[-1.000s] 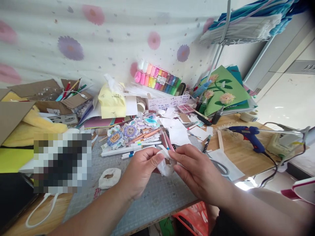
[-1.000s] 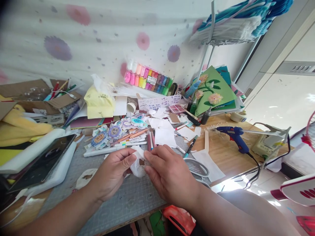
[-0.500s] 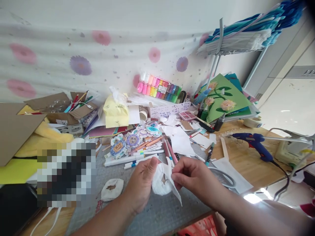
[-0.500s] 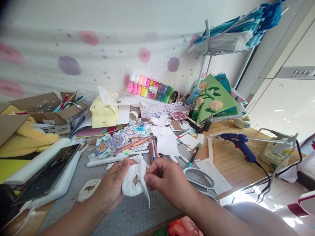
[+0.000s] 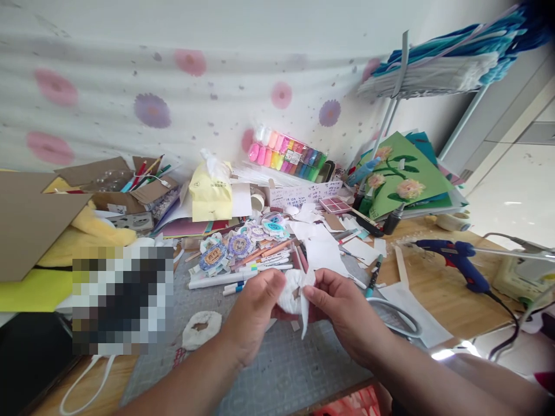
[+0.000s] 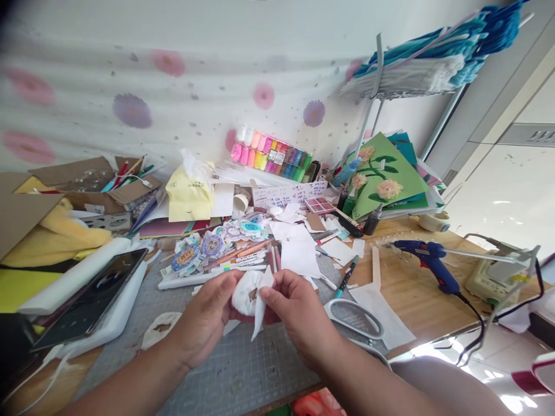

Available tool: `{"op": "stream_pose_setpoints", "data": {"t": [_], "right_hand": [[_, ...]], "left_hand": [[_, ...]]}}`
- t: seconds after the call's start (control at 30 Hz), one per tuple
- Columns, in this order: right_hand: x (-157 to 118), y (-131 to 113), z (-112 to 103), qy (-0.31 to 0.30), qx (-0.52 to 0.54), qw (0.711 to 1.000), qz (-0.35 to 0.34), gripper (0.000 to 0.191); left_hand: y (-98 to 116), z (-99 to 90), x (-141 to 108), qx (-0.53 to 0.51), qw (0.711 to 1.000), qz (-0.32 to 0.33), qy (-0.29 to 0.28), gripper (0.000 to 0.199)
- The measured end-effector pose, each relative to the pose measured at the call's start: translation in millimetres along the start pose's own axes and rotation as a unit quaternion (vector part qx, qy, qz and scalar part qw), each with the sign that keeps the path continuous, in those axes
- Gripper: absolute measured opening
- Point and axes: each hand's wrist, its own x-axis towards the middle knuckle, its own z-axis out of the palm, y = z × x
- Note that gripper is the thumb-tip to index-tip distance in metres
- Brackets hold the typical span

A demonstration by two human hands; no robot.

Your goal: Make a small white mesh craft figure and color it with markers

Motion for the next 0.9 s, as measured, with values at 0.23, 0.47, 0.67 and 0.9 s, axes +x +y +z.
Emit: {"op": "stream_pose_setpoints", "data": {"t": [0.23,0.47,0.67,0.9], "right_hand": [[0.7,10.8,7.8,0.05,-0.032,0.997,-0.057,0.027],[-0.3,6.3,-4.6,0.025,-0.144,0.98,-0.137,0.021],[-1.7,-8.3,-21.0,0.008,-0.322,0.895,-0.307,0.008],[-8.6,-14.7,-29.7,-0.013,-0.371,0.877,-0.304,0.009]], "left_hand": [[-7.9,10.1,-1.4,0.083,0.995,0.047,-0.005,0.056],[-2.0,5.5,0.4,0.191,0.979,0.075,0.009,0.028],[1.1,2.8,-2.2,0.212,0.976,0.051,-0.019,0.034],[2.9,5.0,-2.6,0.223,0.973,0.031,-0.059,0.038]]}}
